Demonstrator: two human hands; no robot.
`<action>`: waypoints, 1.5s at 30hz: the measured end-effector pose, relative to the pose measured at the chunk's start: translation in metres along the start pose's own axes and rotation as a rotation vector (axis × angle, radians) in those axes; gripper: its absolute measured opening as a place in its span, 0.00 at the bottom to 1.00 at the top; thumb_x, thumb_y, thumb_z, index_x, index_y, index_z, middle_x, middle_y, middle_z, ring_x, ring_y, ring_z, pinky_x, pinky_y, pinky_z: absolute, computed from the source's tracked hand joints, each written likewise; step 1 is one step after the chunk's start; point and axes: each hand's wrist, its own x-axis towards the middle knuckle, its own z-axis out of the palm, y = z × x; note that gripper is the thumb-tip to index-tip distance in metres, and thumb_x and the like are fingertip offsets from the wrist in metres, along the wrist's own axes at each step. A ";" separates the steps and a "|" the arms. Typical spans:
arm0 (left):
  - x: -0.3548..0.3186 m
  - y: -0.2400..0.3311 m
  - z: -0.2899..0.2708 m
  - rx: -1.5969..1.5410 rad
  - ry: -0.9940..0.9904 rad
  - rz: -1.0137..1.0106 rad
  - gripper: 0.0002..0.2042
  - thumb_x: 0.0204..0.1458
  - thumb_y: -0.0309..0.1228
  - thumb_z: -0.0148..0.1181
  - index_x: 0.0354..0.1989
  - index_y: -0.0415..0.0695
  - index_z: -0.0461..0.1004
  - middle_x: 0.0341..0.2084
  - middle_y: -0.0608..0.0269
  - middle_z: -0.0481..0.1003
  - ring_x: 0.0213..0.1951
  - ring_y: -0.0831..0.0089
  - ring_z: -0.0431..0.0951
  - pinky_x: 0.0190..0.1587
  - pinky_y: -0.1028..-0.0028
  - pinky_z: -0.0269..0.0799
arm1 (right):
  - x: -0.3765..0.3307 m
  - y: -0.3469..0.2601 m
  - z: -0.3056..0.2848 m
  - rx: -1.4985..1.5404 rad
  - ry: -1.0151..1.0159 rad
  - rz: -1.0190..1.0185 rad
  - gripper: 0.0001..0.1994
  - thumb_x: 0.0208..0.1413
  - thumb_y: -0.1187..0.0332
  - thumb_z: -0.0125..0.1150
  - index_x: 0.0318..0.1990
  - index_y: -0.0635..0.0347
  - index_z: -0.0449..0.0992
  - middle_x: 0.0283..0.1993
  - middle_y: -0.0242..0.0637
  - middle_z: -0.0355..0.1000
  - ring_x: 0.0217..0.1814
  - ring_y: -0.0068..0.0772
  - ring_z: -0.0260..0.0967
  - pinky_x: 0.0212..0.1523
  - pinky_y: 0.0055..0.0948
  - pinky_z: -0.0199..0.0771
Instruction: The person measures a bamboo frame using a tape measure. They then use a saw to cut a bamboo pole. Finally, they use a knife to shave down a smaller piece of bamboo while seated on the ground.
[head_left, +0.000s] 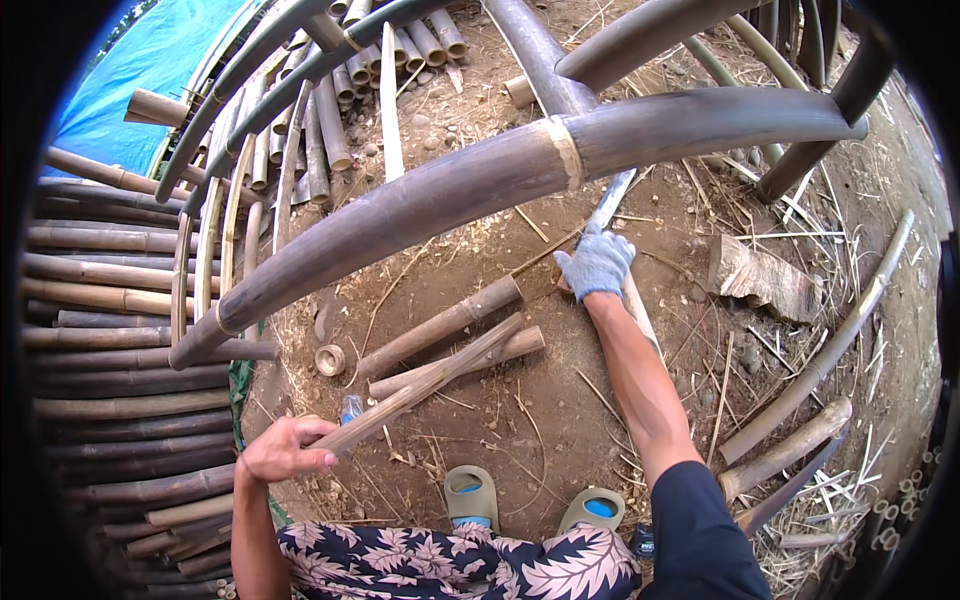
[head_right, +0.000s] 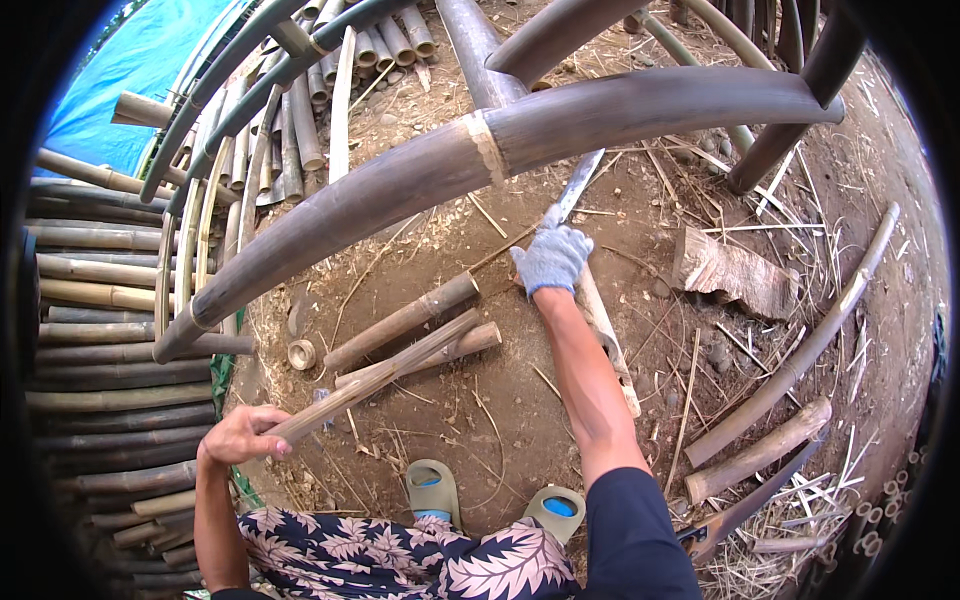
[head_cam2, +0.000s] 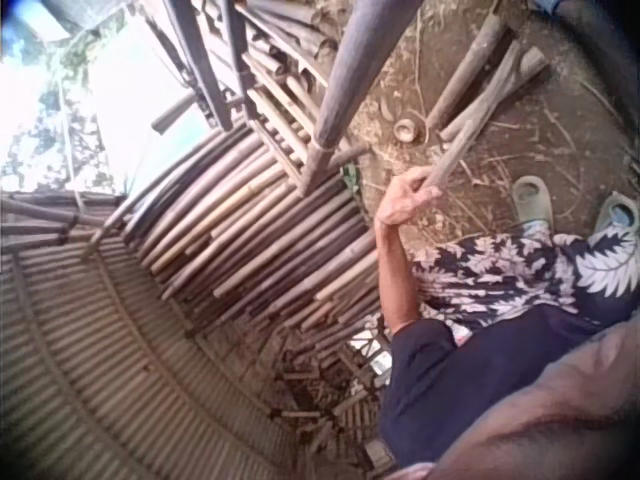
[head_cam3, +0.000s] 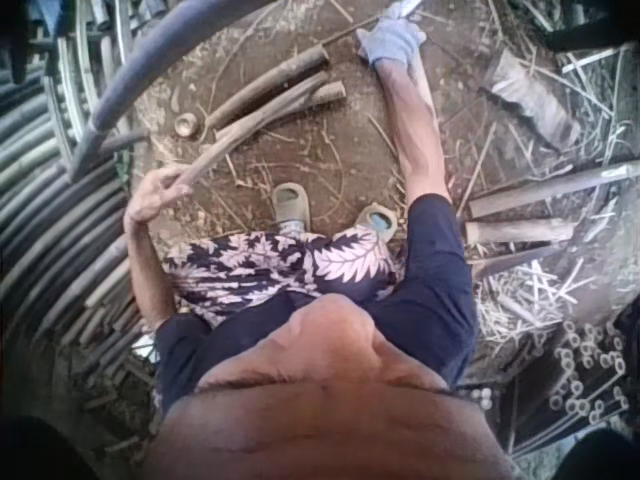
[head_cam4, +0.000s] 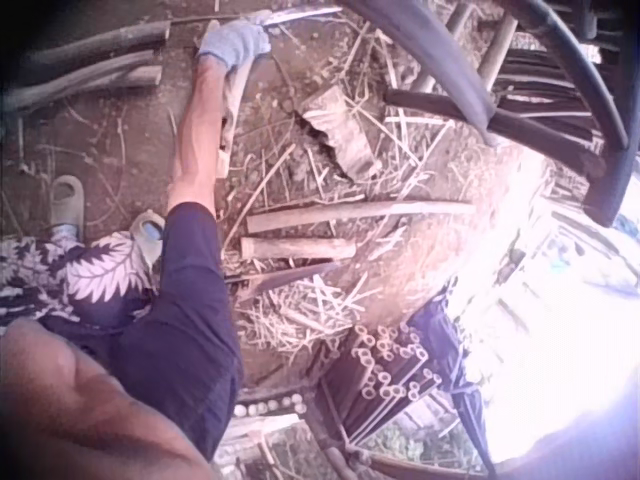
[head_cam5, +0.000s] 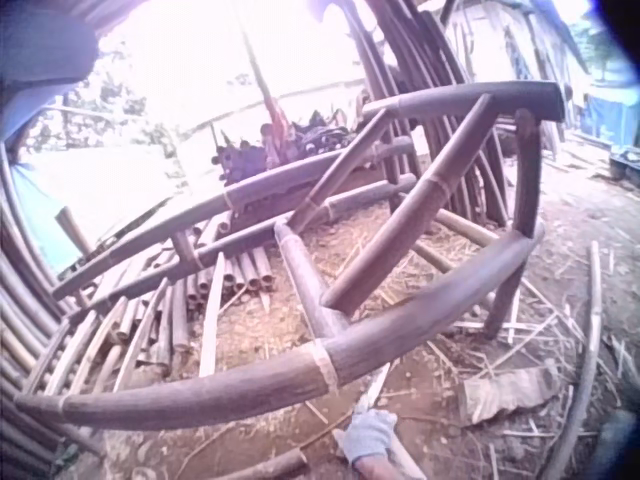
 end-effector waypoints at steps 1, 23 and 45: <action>-0.006 -0.002 0.007 -0.109 0.074 0.043 0.21 0.53 0.29 0.69 0.52 0.32 0.73 0.38 0.56 0.78 0.35 0.72 0.81 0.39 0.73 0.78 | 0.009 -0.008 0.007 0.000 -0.059 0.059 0.40 0.49 0.46 0.64 0.64 0.63 0.62 0.42 0.42 0.76 0.44 0.42 0.72 0.45 0.49 0.63; 0.029 0.081 0.095 -0.566 0.963 0.999 0.18 0.61 0.28 0.58 0.59 0.43 0.67 0.44 0.60 0.76 0.41 0.72 0.80 0.41 0.73 0.84 | -0.367 0.224 -0.079 0.792 0.190 0.131 0.17 0.56 0.68 0.61 0.51 0.65 0.71 0.30 0.32 0.69 0.17 0.17 0.60 0.15 0.22 0.62; 0.017 0.093 0.209 -0.434 0.388 1.191 0.14 0.52 0.17 0.65 0.46 0.40 0.73 0.39 0.65 0.76 0.44 0.77 0.78 0.51 0.76 0.78 | -0.421 0.090 -0.285 1.117 -0.058 0.113 0.25 0.59 0.67 0.61 0.62 0.63 0.66 0.40 0.41 0.73 0.36 0.33 0.72 0.40 0.31 0.75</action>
